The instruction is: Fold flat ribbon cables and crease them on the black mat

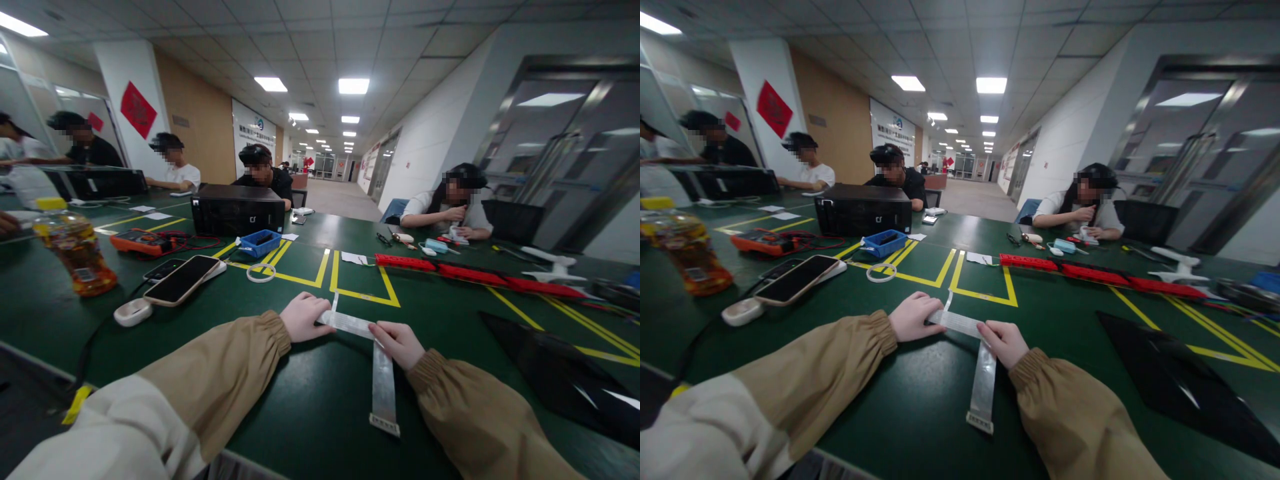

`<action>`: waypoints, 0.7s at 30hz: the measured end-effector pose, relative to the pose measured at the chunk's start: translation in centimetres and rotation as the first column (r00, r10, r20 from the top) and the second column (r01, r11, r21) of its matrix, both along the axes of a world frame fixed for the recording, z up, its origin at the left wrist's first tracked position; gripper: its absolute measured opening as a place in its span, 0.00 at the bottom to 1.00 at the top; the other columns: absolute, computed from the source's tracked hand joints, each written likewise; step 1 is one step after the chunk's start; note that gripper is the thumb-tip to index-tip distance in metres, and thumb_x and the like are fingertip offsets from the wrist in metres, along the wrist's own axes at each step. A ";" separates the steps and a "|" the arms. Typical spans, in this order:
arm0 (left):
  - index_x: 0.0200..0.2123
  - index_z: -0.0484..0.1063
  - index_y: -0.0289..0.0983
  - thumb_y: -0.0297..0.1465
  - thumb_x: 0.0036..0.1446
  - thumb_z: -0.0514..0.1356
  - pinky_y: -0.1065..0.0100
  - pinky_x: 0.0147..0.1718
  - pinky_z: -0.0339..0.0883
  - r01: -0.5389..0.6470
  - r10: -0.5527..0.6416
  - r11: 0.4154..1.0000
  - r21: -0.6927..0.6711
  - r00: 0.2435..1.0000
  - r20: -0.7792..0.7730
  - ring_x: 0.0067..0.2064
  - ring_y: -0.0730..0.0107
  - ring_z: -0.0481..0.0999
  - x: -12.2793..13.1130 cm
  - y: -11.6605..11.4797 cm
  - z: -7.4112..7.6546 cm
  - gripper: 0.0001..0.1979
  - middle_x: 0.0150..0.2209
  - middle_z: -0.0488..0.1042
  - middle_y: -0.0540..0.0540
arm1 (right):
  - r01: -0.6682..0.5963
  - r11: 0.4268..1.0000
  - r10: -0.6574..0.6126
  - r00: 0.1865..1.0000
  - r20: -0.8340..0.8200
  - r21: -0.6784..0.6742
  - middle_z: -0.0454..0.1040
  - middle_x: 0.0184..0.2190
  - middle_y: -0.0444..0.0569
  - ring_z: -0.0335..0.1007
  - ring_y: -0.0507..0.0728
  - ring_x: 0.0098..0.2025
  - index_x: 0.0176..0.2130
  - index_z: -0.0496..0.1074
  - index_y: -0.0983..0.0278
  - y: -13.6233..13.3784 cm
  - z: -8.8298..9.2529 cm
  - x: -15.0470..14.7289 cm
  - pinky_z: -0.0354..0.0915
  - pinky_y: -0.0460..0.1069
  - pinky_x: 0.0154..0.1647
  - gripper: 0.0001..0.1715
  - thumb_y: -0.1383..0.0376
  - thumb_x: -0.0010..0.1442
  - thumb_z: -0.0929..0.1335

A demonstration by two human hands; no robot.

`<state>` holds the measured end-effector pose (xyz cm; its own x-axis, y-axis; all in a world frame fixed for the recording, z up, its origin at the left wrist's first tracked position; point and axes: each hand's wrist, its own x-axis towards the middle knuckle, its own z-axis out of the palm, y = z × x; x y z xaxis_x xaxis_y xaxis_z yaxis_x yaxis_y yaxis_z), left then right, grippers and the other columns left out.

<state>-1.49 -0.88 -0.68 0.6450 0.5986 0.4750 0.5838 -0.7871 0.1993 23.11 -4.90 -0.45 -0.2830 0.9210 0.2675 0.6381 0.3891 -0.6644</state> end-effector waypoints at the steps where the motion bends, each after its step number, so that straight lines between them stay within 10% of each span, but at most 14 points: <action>1: 0.36 0.65 0.38 0.43 0.52 0.58 0.64 0.44 0.55 0.003 -0.003 1.000 0.001 1.000 -0.004 0.37 0.64 0.71 0.0 0.0 0.0 0.15 0.33 0.71 0.47 | -0.003 1.000 0.003 1.000 -0.008 -0.003 0.48 0.15 0.41 0.46 0.48 0.19 0.15 0.51 0.64 0.0 0.0 0.0 0.46 0.45 0.20 0.35 0.40 0.54 0.58; 21: 0.36 0.67 0.38 0.44 0.57 0.54 0.66 0.40 0.56 0.007 -0.010 0.999 -0.040 0.998 -0.065 0.39 0.64 0.70 -0.1 0.2 0.0 0.14 0.35 0.72 0.47 | -0.028 0.990 0.029 1.000 0.006 -0.139 0.51 0.13 0.42 0.47 0.48 0.17 0.15 0.54 0.64 0.4 -0.7 0.4 0.45 0.45 0.18 0.37 0.36 0.52 0.56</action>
